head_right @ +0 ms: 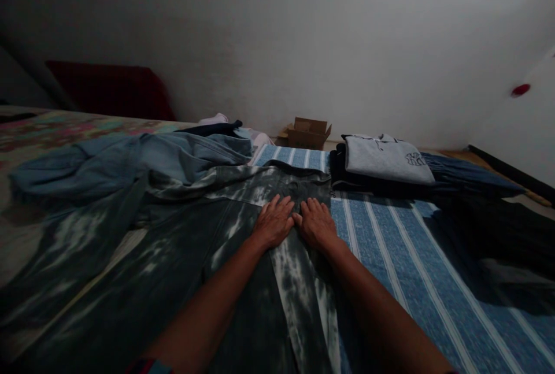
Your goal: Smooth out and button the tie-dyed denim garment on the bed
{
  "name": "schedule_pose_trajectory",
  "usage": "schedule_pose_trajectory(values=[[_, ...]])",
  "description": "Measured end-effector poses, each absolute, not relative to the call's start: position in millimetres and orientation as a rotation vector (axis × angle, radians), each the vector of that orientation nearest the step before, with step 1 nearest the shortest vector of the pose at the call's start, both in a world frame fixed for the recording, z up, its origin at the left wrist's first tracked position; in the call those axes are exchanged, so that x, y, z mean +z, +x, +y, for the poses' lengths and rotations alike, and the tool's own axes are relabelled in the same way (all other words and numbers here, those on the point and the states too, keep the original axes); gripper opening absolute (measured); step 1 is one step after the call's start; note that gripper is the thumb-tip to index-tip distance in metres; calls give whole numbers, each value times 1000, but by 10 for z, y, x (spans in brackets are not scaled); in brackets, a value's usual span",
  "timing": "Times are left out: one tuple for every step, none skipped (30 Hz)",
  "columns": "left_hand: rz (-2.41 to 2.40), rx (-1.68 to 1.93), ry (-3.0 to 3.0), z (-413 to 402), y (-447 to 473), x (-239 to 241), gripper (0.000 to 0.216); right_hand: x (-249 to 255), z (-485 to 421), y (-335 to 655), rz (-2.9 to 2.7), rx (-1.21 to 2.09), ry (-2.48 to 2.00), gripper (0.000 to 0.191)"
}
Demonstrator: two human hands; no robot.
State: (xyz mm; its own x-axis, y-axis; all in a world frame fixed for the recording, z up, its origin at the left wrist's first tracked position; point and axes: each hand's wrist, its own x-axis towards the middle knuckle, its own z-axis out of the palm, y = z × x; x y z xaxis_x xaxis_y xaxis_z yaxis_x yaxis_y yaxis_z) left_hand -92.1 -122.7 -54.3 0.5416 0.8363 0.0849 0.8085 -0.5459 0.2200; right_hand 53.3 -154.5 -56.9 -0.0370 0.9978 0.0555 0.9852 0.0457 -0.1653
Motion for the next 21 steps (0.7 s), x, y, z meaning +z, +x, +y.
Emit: schedule_pose_trajectory(values=[[1410, 258, 2622, -1230, -922, -537, 51, -542, -1561, 522, -2148, 122, -2067, 53], [1414, 248, 2625, -1233, -925, -533, 51, -508, -1593, 502, -2146, 120, -2061, 53], [1414, 241, 2631, -1233, -929, -532, 51, -473, -1645, 473, -2150, 117, -2047, 53], [1410, 233, 2637, -1231, -934, -533, 50, -441, -1720, 434, -2158, 112, -2025, 52], [1400, 228, 2645, -1228, -939, -537, 50, -414, -1819, 385, -2167, 106, -1995, 52], [1390, 228, 2650, -1224, -943, -542, 49, -397, -1938, 329, -2178, 101, -1955, 52], [1383, 231, 2652, -1219, -946, -548, 49, -390, -2075, 266, -2180, 100, -1920, 53], [1381, 235, 2649, -1214, -947, -555, 49, -396, -2222, 202, -2178, 99, -1879, 55], [1384, 237, 2642, -1209, -946, -563, 49, -413, -2375, 138, -2178, 111, -1839, 57], [1391, 241, 2634, -1204, -943, -572, 49, -439, -2524, 78, -2183, 137, -1803, 58], [1397, 244, 2626, -1199, -938, -582, 50, -472, -2663, 24, -2196, 171, -1767, 60], [1403, 242, 2619, -1194, -933, -592, 50, -508, -2787, -22, -2216, 208, -1731, 62], [1404, 244, 2617, -1188, -927, -601, 50, -543, -2890, -58, -2234, 242, -1706, 65], [1406, 245, 2617, -1181, -922, -608, 50, -574, -2971, -85, -2252, 272, -1687, 68], [1407, 245, 2615, -1173, -916, -611, 50, -597, -3029, -104, -2265, 295, -1679, 71], [1405, 243, 2613, -1167, -912, -608, 50, -612, -3066, -116, -2274, 310, -1676, 73], [1404, 237, 2609, -1162, -908, -598, 50, -618, -3085, -121, -2279, 319, -1675, 74], [1405, 233, 2605, -1163, -905, -579, 50, -617, -3091, -124, -2280, 321, -1677, 73], [1406, 229, 2602, -1172, -905, -552, 50, -611, -3088, -123, -2280, 319, -1678, 73], [1407, 227, 2599, -1193, -907, -517, 50, -604, -3081, -122, -2281, 314, -1678, 73], [1406, 231, 2602, -1228, -914, -476, 50, -598, -3072, -121, -2283, 304, -1680, 73]])
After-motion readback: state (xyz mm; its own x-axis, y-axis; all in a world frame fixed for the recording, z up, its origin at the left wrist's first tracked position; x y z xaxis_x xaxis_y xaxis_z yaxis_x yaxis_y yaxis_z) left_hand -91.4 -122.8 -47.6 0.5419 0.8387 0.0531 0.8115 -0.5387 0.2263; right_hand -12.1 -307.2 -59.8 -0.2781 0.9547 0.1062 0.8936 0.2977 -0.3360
